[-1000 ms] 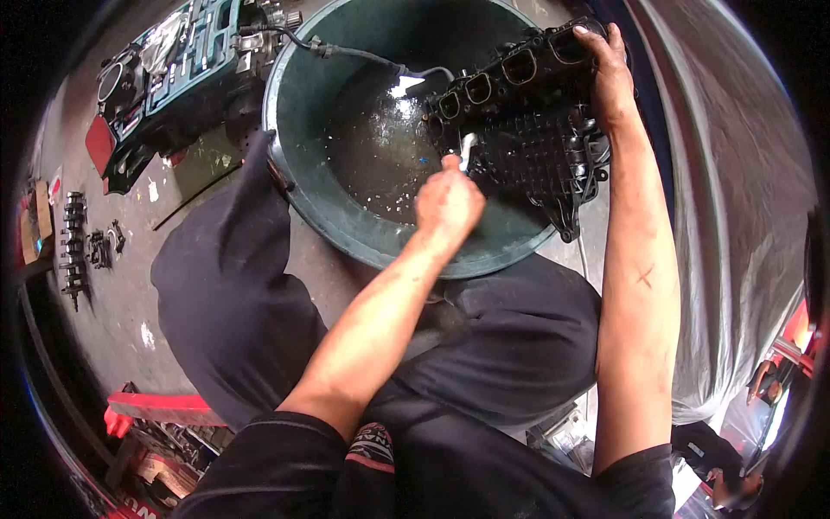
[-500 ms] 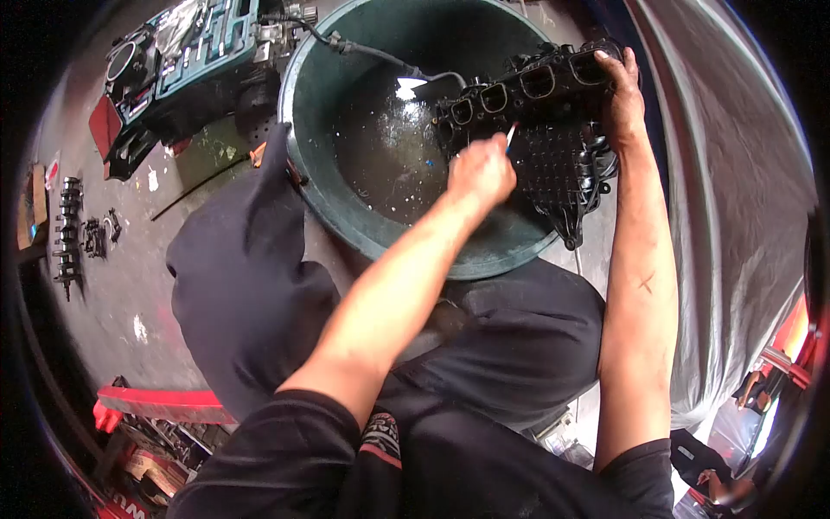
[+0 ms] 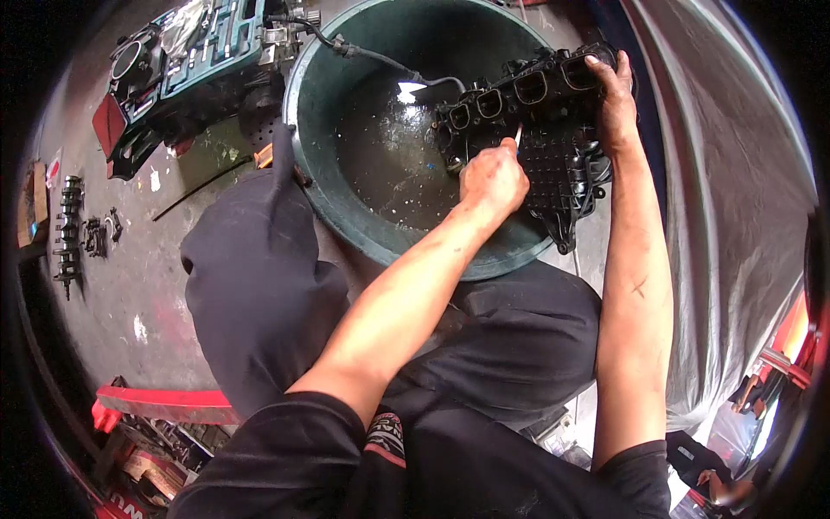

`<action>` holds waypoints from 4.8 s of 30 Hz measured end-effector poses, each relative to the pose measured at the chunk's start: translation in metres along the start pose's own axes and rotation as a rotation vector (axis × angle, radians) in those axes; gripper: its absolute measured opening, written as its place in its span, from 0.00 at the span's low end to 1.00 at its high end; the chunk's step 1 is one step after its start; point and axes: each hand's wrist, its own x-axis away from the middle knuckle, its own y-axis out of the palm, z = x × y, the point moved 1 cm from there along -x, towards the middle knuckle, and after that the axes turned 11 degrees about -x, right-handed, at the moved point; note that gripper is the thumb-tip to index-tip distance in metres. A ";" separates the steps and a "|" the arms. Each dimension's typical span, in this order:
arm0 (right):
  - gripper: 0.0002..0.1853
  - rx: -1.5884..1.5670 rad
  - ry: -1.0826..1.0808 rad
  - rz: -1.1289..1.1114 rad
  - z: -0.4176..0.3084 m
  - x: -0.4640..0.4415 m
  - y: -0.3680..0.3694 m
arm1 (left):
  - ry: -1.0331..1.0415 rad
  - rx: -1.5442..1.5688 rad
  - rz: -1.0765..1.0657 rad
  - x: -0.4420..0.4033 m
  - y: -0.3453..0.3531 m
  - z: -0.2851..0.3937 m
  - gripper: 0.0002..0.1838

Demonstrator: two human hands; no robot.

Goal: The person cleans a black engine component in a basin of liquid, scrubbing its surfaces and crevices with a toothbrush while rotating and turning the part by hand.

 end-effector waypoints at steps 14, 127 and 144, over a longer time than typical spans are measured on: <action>0.58 -0.036 0.032 -0.016 0.000 0.010 -0.002 | 0.094 -0.136 0.040 -0.005 -0.011 -0.032 0.08; 0.56 0.148 0.031 0.128 0.006 -0.009 0.001 | -0.289 0.207 0.119 0.023 0.034 -0.035 0.07; 0.55 0.163 -0.030 0.147 -0.001 -0.009 0.006 | -0.165 0.344 0.129 0.057 0.040 -0.033 0.08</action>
